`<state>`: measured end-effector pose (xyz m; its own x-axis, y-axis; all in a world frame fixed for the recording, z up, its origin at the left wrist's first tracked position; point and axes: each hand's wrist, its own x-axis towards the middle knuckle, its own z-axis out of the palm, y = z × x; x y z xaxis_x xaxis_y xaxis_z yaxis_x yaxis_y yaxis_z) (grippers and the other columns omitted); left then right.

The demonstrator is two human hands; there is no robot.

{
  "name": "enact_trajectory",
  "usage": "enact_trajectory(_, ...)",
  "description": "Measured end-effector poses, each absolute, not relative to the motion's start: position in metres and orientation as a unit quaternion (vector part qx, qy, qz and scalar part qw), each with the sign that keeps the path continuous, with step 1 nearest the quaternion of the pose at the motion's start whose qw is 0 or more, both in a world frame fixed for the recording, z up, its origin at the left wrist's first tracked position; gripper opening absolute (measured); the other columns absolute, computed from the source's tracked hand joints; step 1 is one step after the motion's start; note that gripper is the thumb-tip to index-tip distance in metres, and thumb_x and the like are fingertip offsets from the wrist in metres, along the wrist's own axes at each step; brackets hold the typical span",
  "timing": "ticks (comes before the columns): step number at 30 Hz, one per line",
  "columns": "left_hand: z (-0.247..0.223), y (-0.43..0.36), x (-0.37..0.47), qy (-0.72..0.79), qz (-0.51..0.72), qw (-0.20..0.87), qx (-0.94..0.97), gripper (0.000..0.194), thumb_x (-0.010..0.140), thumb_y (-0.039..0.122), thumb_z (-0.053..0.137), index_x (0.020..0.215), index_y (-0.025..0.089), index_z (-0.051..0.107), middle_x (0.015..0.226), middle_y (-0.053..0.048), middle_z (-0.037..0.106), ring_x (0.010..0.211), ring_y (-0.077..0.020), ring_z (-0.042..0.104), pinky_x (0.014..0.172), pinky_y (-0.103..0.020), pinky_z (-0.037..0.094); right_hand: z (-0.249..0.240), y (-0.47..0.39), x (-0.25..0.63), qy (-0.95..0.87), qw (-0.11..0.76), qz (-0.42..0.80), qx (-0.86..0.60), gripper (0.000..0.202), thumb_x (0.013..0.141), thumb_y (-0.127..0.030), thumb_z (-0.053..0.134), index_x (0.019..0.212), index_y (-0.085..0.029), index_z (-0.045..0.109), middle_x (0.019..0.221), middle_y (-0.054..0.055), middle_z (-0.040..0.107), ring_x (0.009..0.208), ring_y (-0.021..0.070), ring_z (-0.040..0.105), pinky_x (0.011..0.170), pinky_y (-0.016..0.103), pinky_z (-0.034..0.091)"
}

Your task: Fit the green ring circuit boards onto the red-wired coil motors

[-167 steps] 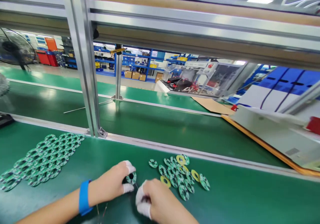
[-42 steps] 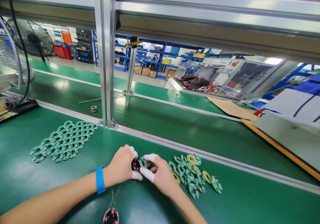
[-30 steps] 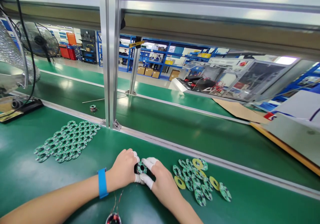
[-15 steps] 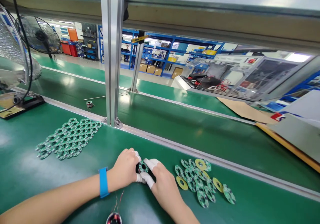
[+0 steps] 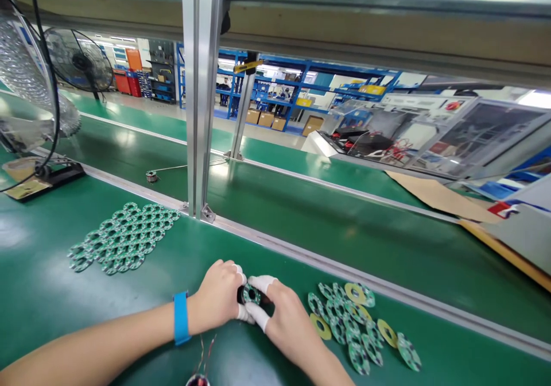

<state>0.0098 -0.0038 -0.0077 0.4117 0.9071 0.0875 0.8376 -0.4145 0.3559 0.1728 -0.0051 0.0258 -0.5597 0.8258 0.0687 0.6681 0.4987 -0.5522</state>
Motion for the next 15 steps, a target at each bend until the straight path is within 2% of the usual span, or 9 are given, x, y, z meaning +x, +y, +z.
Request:
enact_trajectory(7,-0.004,-0.005,0.009,0.525,0.126,0.13,0.832,0.027,0.065,0.042,0.07,0.071,0.017,0.061,0.078,-0.006,0.062,0.078,-0.0219,0.056,0.065,-0.032,0.036,0.028,-0.007,0.17,-0.86,0.138,0.208,-0.445,0.025,0.078,-0.028,0.056,0.099,-0.02,0.065,0.088,0.007,0.069,0.07,0.0197,0.062,0.065,0.029,0.049)
enact_trajectory(12,-0.003,-0.004,0.009,0.526,0.115,0.138,0.831,0.028,0.063,0.041,0.07,0.071,0.016,0.061,0.079,-0.006,0.062,0.079,-0.0226,0.056,0.065,-0.032,0.037,0.035,-0.006,0.164,-0.873,0.081,0.181,-0.445,0.019,0.076,-0.027,0.058,0.092,-0.018,0.065,0.075,0.006,0.067,0.061,0.0182,0.06,0.058,0.025,0.045)
enact_trajectory(15,-0.003,-0.004,0.01,0.527,0.115,0.14,0.831,0.027,0.064,0.04,0.07,0.071,0.016,0.06,0.08,-0.006,0.062,0.08,-0.023,0.056,0.065,-0.032,0.037,0.04,-0.003,0.163,-0.879,0.067,0.186,-0.433,0.019,0.076,-0.029,0.058,0.09,-0.018,0.065,0.076,0.006,0.068,0.059,0.0177,0.059,0.057,0.024,0.043)
